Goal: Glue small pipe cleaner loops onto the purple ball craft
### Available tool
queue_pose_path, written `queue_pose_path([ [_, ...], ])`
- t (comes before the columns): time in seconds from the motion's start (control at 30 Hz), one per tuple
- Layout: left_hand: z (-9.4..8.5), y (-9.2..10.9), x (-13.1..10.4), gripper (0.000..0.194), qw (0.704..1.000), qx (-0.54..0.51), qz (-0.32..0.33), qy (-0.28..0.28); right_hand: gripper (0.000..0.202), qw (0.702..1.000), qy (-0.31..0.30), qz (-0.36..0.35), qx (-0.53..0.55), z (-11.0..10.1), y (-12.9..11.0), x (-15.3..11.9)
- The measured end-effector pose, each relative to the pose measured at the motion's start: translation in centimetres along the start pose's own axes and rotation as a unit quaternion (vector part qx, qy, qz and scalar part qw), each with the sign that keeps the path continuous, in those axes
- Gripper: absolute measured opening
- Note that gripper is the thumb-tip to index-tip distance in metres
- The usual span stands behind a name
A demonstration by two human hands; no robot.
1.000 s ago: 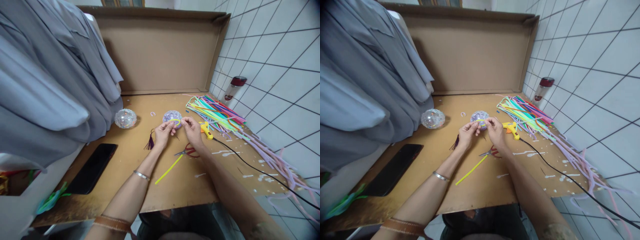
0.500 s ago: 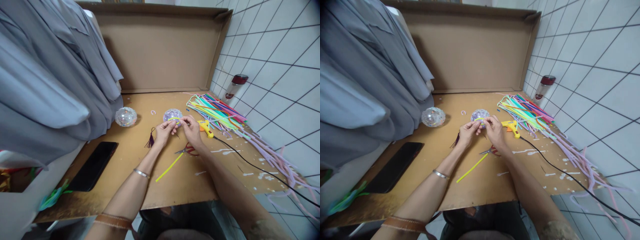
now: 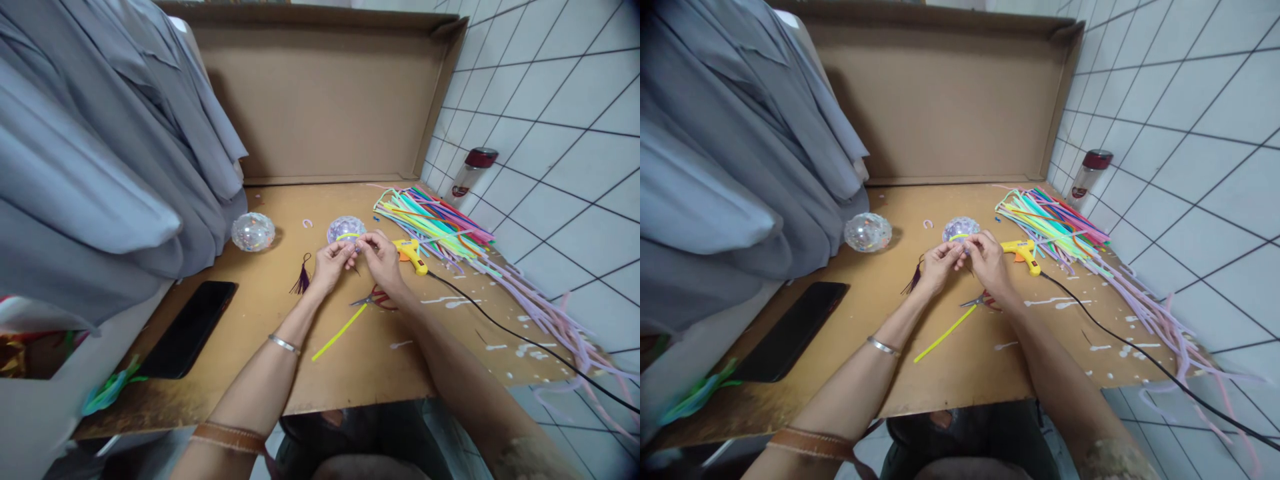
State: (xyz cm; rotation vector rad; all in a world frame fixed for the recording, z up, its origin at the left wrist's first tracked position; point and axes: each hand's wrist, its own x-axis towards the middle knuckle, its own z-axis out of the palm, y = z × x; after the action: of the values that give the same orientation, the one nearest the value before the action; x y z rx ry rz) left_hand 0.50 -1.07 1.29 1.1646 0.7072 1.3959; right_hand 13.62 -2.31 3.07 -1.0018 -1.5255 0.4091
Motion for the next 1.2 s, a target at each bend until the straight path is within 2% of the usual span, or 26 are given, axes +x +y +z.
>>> queue_pose_path([
  [0.1,-0.7,0.0,0.4,0.044,0.999,0.018,0.023,0.037,0.019,1.0,0.008,0.012,0.0,-0.1,0.2,0.1],
  [0.27,-2.5,-0.7,1.5,0.04,0.98,0.049,0.096,0.168,0.032,0.997,0.037,0.068,0.023,-0.9,0.8,0.7],
  [0.43,-3.5,-1.3,2.0,0.029,0.967,0.088,0.117,0.209,0.036,0.989,0.109,0.096,0.011,-1.9,1.8,1.4],
  [0.6,-3.7,-1.0,1.8,0.025,0.959,0.128,0.127,0.221,0.038,0.989,0.105,0.101,-0.011,-2.1,2.0,1.4],
  [0.73,-3.4,-0.4,1.5,0.026,0.963,0.127,0.115,0.207,0.027,0.991,0.08,0.101,-0.042,-1.8,1.7,1.3],
  [0.93,-0.8,-0.6,0.1,0.029,0.987,0.075,0.046,0.131,0.02,0.99,0.052,0.13,-0.018,-1.0,1.5,1.2],
  [1.0,0.2,-1.0,-0.4,0.029,0.99,0.049,0.011,0.134,0.023,0.989,0.053,0.136,-0.022,-1.0,1.4,1.3],
  [1.07,1.1,-1.3,-0.9,0.029,0.988,0.013,-0.021,0.152,0.025,0.987,0.064,0.136,-0.064,-1.5,1.2,1.5],
  [1.13,1.6,-1.5,-1.2,0.029,0.986,-0.008,-0.04,0.164,0.027,0.975,0.085,0.13,-0.162,-2.6,0.9,1.8],
  [1.2,1.9,-1.6,-1.2,0.029,0.985,-0.015,-0.047,0.167,0.029,0.939,0.095,0.121,-0.307,-3.9,0.5,2.0],
])
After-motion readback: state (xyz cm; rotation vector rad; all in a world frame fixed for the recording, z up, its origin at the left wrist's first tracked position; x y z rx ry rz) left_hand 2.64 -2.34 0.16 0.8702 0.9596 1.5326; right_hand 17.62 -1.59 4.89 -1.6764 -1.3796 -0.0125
